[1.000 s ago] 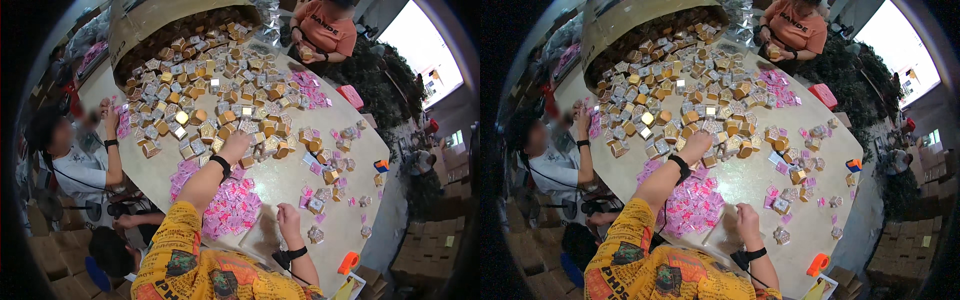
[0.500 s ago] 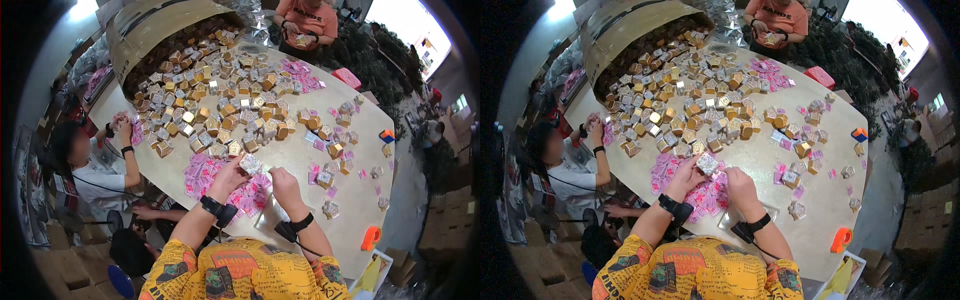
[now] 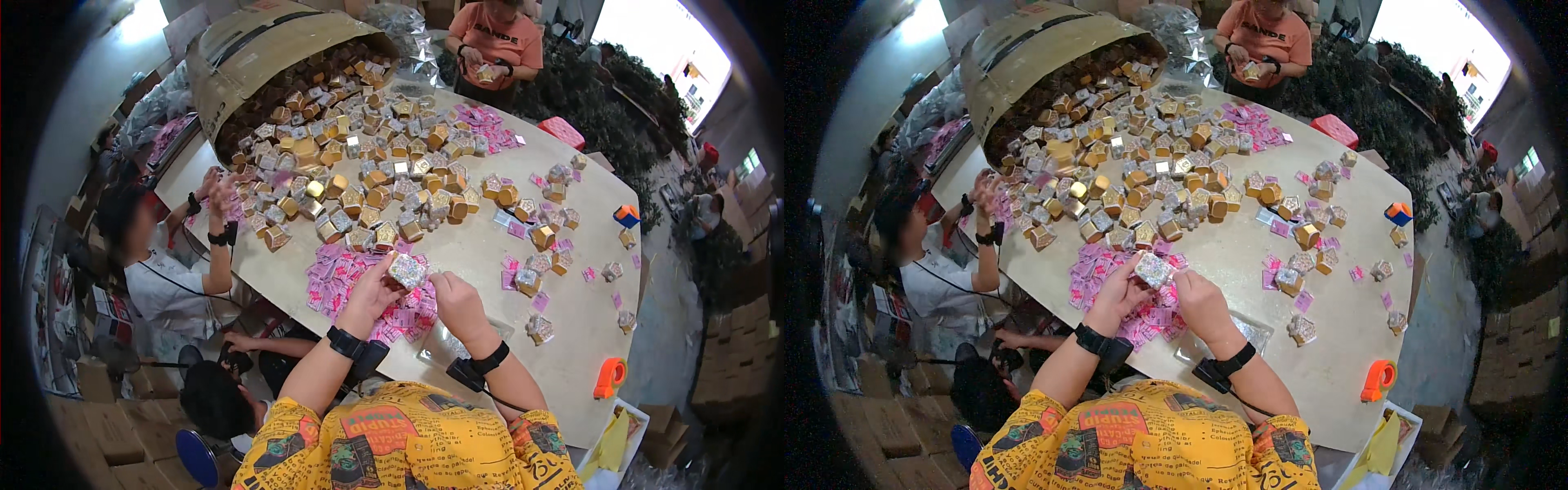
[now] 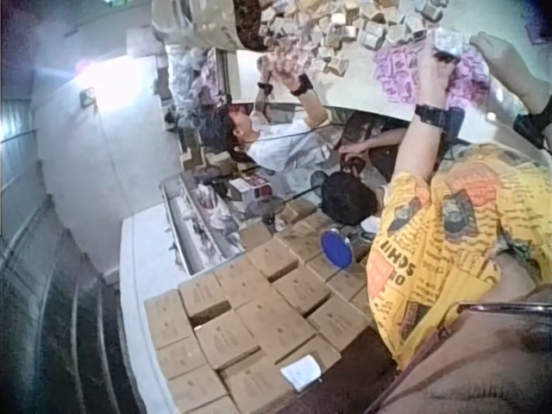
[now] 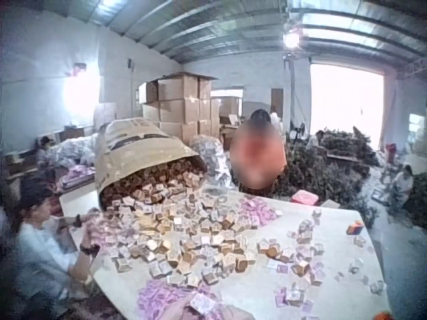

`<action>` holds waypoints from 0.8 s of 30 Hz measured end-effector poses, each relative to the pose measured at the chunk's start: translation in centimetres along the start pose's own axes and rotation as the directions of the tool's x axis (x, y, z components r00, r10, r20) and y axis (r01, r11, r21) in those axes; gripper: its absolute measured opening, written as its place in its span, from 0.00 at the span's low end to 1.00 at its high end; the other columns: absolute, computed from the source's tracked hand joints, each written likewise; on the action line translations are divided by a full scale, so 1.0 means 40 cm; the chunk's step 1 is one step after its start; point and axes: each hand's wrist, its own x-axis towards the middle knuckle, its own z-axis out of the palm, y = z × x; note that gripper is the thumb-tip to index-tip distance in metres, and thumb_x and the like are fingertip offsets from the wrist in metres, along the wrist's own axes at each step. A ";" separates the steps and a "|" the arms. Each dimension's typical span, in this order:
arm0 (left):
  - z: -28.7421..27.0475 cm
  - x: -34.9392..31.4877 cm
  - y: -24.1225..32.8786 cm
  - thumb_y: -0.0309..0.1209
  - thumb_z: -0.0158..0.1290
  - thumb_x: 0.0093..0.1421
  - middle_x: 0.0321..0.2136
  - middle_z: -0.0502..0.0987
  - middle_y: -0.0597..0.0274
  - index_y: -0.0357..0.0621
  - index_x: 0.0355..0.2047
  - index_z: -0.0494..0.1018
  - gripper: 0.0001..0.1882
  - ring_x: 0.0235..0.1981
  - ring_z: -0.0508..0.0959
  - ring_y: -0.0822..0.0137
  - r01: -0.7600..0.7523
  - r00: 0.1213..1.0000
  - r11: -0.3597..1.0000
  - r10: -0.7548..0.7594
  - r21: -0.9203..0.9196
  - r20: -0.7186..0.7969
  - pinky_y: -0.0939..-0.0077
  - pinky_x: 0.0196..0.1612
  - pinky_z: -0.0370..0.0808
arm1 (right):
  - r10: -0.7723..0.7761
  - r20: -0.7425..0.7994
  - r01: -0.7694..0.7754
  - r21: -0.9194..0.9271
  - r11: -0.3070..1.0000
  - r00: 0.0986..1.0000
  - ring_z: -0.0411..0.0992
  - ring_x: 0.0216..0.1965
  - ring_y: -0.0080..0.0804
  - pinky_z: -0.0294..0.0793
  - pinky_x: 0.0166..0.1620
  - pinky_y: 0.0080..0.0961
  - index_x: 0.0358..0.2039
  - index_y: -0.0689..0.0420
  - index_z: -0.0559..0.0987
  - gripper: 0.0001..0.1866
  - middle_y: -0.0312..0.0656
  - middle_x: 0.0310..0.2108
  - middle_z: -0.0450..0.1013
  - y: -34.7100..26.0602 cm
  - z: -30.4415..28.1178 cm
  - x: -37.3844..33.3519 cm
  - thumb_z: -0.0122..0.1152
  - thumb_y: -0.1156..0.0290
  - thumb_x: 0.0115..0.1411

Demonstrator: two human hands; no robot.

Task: The person wraps small, gold-colored hexagonal objects in pink paper. They pick up an object, place it on a silver tray, wrap it with the paper, and place the finished item on the table. The process is repeated continuously throughout the video.

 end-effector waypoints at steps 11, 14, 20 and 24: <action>0.003 -0.019 -0.007 0.41 0.45 0.63 0.37 0.76 0.63 0.46 0.44 0.70 0.16 0.37 0.77 0.68 -0.023 0.995 0.998 0.017 0.064 0.096 0.69 0.37 0.77 | 0.015 0.044 -0.014 -0.020 1.000 0.999 0.72 0.28 0.39 0.73 0.30 0.30 0.36 0.62 0.71 0.12 0.46 0.27 0.69 -0.009 0.000 -0.021 0.51 0.78 0.48; 0.012 -0.023 -0.005 0.42 0.45 0.63 0.37 0.76 0.63 0.45 0.44 0.70 0.16 0.36 0.77 0.68 -0.031 0.997 0.996 0.024 0.083 0.079 0.70 0.36 0.77 | 0.015 0.024 -0.015 -0.007 1.000 1.000 0.72 0.27 0.40 0.73 0.30 0.30 0.36 0.61 0.71 0.12 0.45 0.26 0.69 -0.006 -0.001 -0.022 0.51 0.79 0.48; 0.014 -0.021 -0.012 0.41 0.45 0.63 0.35 0.77 0.64 0.45 0.42 0.70 0.15 0.35 0.77 0.69 -0.053 0.998 0.996 0.050 0.077 0.041 0.72 0.34 0.76 | 0.035 0.001 -0.035 0.024 0.999 0.999 0.71 0.26 0.41 0.72 0.29 0.32 0.34 0.60 0.72 0.11 0.44 0.23 0.67 -0.006 0.003 -0.020 0.51 0.81 0.46; -0.004 -0.004 -0.026 0.40 0.47 0.62 0.33 0.76 0.63 0.43 0.40 0.70 0.14 0.32 0.78 0.69 -0.109 0.994 0.988 0.107 0.112 0.024 0.73 0.31 0.77 | 0.055 0.027 -0.056 0.034 0.998 0.998 0.71 0.26 0.42 0.72 0.29 0.33 0.33 0.60 0.71 0.11 0.45 0.23 0.67 -0.011 -0.002 -0.020 0.50 0.80 0.47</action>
